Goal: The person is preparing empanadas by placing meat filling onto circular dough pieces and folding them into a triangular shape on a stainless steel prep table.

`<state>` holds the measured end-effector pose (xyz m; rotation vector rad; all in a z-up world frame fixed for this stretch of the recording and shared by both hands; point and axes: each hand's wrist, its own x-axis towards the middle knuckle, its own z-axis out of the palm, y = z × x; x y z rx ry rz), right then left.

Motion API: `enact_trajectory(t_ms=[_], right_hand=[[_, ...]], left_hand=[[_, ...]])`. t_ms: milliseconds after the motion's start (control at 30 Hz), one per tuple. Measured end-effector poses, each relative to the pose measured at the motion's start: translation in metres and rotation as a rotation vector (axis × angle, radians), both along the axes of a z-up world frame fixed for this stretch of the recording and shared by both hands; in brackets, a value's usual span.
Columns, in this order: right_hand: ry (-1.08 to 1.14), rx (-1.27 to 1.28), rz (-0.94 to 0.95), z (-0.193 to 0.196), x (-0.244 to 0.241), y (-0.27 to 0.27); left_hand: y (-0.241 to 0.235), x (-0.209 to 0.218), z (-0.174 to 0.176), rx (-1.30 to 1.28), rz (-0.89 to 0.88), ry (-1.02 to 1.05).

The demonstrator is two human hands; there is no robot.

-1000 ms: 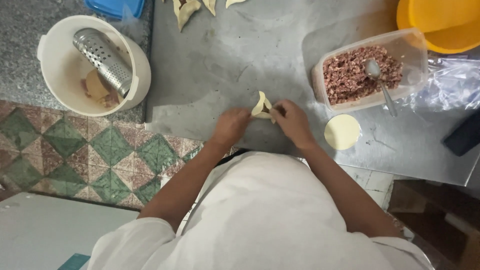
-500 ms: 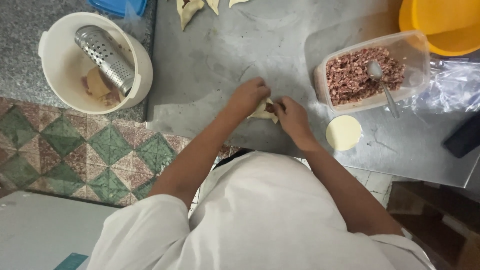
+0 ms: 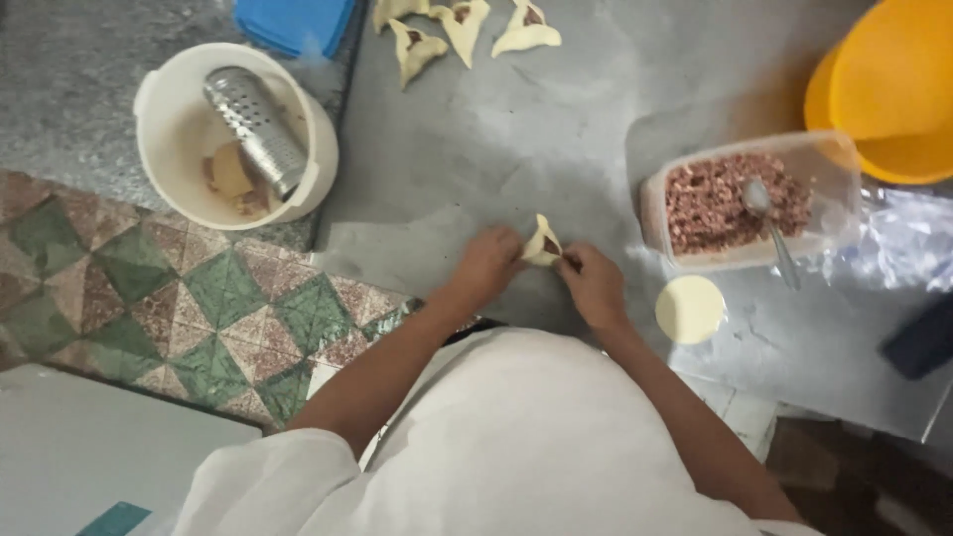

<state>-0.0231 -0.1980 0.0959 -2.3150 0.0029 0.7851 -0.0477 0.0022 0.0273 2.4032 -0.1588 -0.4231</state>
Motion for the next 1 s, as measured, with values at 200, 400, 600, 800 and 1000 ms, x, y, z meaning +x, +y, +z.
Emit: enact_trajectory(t_ms=[200,400,600,800,1000], right_hand=[[0.049,0.05,-0.131,0.016,0.013,0.013],[-0.175,0.111,-0.086,0.007,0.07,0.044],[-0.458,0.213,-0.174,-0.032,0.143,0.055],[-0.231,0.203,-0.071,-0.073,0.172,0.062],[0.007,0.16,0.161,-0.033,0.086,0.027]], left_hand=[[0.009,0.007,0.033,-0.269,0.226,0.216],[0.038,0.065,0.008,-0.32,0.335,0.178],[0.052,0.169,0.019,-0.332,0.32,0.088],[0.09,0.238,-0.063,-0.183,0.152,-0.413],[0.071,0.214,-0.063,-0.093,0.203,-0.526]])
